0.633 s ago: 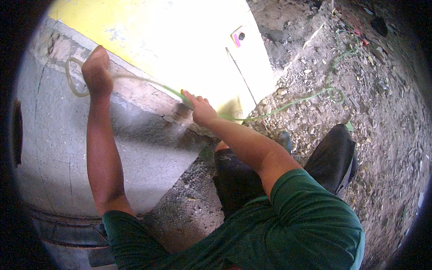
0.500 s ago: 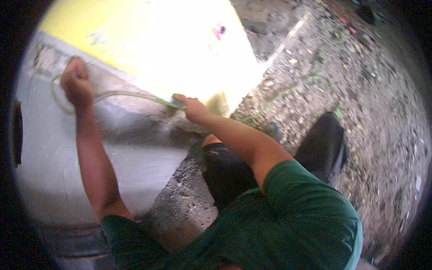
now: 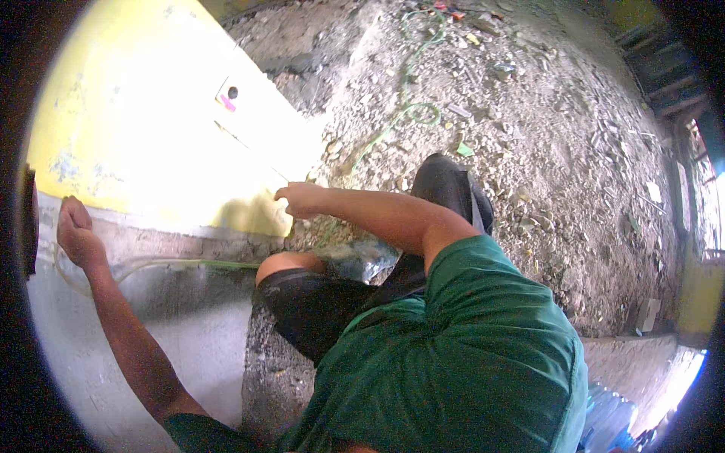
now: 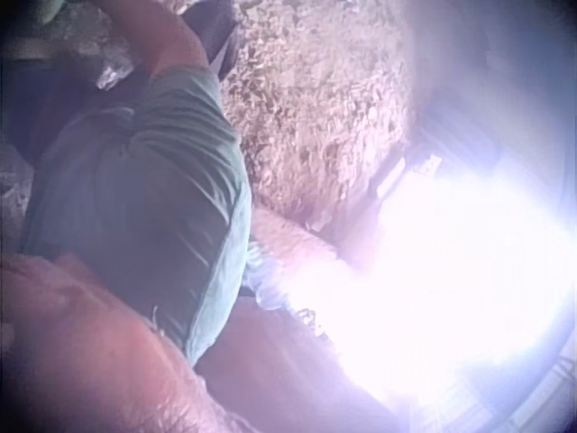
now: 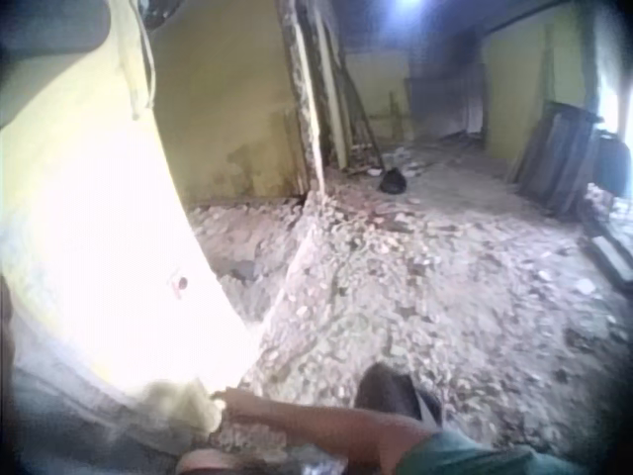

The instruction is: The person secures a green plastic pipe along the edge of a yellow wall using a thin metal rod. They repeatedly position the pipe and use the rod to fasten it to the wall surface. The person then walks through a debris-filled room.

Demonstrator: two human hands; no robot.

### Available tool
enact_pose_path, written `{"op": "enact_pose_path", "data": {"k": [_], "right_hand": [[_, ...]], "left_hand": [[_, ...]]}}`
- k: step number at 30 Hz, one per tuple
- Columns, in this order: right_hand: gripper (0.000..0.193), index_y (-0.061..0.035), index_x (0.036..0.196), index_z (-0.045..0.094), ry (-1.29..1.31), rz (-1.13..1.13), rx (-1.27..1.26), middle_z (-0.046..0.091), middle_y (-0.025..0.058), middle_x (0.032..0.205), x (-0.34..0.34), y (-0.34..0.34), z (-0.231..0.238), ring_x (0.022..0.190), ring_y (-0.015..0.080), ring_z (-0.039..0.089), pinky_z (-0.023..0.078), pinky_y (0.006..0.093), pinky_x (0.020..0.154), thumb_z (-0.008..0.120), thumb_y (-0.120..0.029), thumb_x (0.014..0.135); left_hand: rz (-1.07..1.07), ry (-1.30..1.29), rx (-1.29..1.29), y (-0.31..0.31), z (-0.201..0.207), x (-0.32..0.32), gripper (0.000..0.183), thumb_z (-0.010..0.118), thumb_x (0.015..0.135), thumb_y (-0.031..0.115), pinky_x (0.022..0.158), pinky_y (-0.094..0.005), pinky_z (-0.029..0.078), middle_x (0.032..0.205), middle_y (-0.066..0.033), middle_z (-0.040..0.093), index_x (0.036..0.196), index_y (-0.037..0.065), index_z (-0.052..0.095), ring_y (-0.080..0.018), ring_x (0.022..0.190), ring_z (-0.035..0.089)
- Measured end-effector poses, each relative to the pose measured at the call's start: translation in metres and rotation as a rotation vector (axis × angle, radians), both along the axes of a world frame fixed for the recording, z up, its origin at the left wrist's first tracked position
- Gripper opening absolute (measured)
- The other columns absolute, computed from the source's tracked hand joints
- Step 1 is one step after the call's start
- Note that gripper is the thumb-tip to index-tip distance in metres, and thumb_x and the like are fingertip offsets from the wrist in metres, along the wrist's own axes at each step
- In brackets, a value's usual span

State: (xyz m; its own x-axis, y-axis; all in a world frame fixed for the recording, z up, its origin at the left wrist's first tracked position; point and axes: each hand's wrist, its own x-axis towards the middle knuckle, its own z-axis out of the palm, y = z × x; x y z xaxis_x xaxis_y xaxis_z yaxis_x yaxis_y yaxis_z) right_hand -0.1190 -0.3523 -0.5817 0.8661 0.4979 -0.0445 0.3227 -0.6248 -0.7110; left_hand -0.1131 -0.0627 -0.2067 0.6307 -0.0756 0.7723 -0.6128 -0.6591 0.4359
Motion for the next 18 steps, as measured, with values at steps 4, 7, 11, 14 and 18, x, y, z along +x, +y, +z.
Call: {"op": "enact_pose_path", "data": {"k": [4, 7, 11, 14, 18], "right_hand": [[0.05, -0.0086, 0.137, 0.054, 0.094, -0.059, -0.072, 0.062, 0.0229, 0.124, 0.009, -0.089, -0.001, 0.115, 0.0368, 0.06, 0.046, 0.0484, 0.098, 0.061, -0.024, 0.09], [0.051, -0.0101, 0.138, 0.054, 0.15, -0.135, -0.007, 0.062, 0.0236, 0.127, 0.002, -0.117, -0.011, 0.119, 0.0385, 0.058, 0.045, 0.0464, 0.102, 0.062, -0.022, 0.089], [0.052, -0.0126, 0.137, 0.055, 0.1, -0.12, -0.14, 0.062, 0.0209, 0.129, -0.002, -0.118, -0.019, 0.12, 0.0369, 0.058, 0.046, 0.0441, 0.102, 0.063, -0.025, 0.088], [0.056, -0.0121, 0.14, 0.051, 0.154, -0.03, -0.189, 0.059, 0.0222, 0.132, -0.001, -0.113, -0.016, 0.122, 0.0369, 0.057, 0.044, 0.0444, 0.104, 0.069, -0.028, 0.09], [0.054, -0.012, 0.139, 0.053, 0.177, 0.005, -0.178, 0.06, 0.0209, 0.131, -0.005, -0.107, -0.013, 0.122, 0.0365, 0.057, 0.045, 0.044, 0.103, 0.068, -0.026, 0.089]], "left_hand": [[0.123, -0.162, 0.227, -0.016, -0.027, 0.014, 0.027, 0.031, 0.092, 0.016, 0.052, -0.0335, 0.02, 0.064, -0.0027, 0.023, 0.066, 0.009, 0.025, -0.0136, 0.057, 0.025], [-0.023, -0.012, 0.135, -0.026, -0.051, 0.018, 0.028, 0.032, 0.092, 0.02, 0.053, -0.0339, 0.02, 0.063, -0.0031, 0.023, 0.067, 0.009, 0.025, -0.0147, 0.057, 0.025], [-0.174, 0.007, 0.097, -0.048, -0.081, 0.023, 0.03, 0.034, 0.091, 0.025, 0.052, -0.0334, 0.019, 0.062, -0.0017, 0.023, 0.067, 0.009, 0.026, -0.0142, 0.056, 0.024], [-0.193, 0.061, 0.064, -0.062, -0.088, 0.024, 0.031, 0.035, 0.091, 0.026, 0.052, -0.0334, 0.019, 0.062, -0.001, 0.023, 0.067, 0.009, 0.026, -0.0136, 0.056, 0.024], [-0.22, 0.041, 0.119, -0.071, -0.085, 0.022, 0.031, 0.035, 0.092, 0.027, 0.053, -0.0324, 0.019, 0.063, -0.0013, 0.025, 0.068, 0.008, 0.027, -0.0126, 0.057, 0.026]]}}
